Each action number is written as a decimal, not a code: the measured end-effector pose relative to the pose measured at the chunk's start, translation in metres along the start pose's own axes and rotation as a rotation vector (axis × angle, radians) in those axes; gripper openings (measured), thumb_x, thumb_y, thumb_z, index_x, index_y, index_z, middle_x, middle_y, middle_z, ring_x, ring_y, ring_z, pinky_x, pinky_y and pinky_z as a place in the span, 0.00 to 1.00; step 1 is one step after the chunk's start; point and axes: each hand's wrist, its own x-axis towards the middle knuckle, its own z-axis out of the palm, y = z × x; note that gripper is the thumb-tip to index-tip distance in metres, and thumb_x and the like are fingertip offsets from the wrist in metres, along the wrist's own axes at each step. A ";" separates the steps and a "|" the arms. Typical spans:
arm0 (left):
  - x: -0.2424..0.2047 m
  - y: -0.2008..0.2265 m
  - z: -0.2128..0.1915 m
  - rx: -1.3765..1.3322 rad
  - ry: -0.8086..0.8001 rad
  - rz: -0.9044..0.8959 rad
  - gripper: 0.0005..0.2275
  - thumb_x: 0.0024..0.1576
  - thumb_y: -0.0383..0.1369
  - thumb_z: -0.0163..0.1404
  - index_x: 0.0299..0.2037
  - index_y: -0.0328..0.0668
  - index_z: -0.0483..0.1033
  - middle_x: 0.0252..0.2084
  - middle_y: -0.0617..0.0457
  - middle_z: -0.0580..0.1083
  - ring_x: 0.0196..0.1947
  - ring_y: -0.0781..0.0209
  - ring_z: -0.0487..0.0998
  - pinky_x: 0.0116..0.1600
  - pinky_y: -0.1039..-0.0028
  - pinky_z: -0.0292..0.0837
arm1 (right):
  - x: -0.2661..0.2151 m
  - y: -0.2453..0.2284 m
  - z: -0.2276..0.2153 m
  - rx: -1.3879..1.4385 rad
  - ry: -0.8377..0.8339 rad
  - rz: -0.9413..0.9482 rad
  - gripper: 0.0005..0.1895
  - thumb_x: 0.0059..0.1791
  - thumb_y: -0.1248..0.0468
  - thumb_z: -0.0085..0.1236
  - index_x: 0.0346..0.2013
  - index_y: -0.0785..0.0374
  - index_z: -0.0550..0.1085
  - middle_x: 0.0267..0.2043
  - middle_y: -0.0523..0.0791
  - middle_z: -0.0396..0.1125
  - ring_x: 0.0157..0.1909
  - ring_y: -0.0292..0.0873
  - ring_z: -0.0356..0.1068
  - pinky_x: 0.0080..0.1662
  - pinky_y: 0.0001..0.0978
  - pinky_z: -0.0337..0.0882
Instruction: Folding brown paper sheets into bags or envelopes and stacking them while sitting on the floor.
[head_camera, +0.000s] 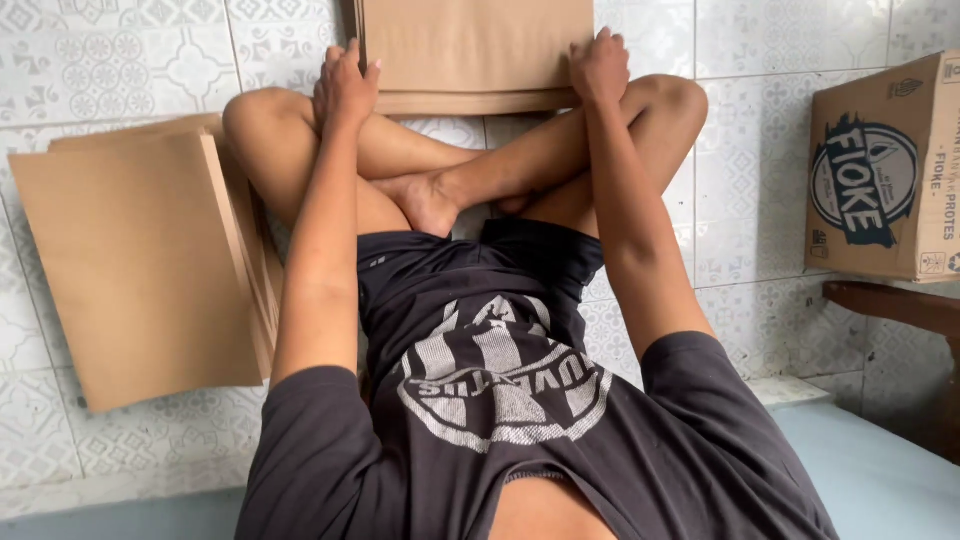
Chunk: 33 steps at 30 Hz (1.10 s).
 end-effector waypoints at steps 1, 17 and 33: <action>0.001 0.006 -0.004 -0.002 0.004 0.010 0.23 0.64 0.46 0.51 0.67 0.48 0.67 0.54 0.48 0.68 0.49 0.44 0.74 0.52 0.54 0.70 | 0.004 -0.002 -0.004 0.001 0.011 0.004 0.22 0.53 0.51 0.58 0.51 0.66 0.70 0.49 0.54 0.68 0.48 0.59 0.70 0.48 0.53 0.73; -0.025 0.011 0.002 0.036 0.171 0.119 0.19 0.62 0.35 0.53 0.62 0.38 0.72 0.50 0.51 0.75 0.47 0.50 0.74 0.52 0.60 0.70 | -0.027 -0.017 -0.010 -0.308 0.109 -0.290 0.32 0.51 0.57 0.66 0.59 0.77 0.64 0.48 0.52 0.72 0.46 0.52 0.72 0.47 0.48 0.68; -0.019 0.026 -0.001 -0.151 0.213 -0.074 0.11 0.58 0.36 0.58 0.44 0.37 0.81 0.33 0.45 0.79 0.27 0.51 0.80 0.31 0.64 0.76 | -0.041 -0.048 -0.030 -0.272 0.253 -0.661 0.18 0.44 0.75 0.61 0.50 0.75 0.76 0.54 0.50 0.68 0.55 0.49 0.66 0.56 0.45 0.62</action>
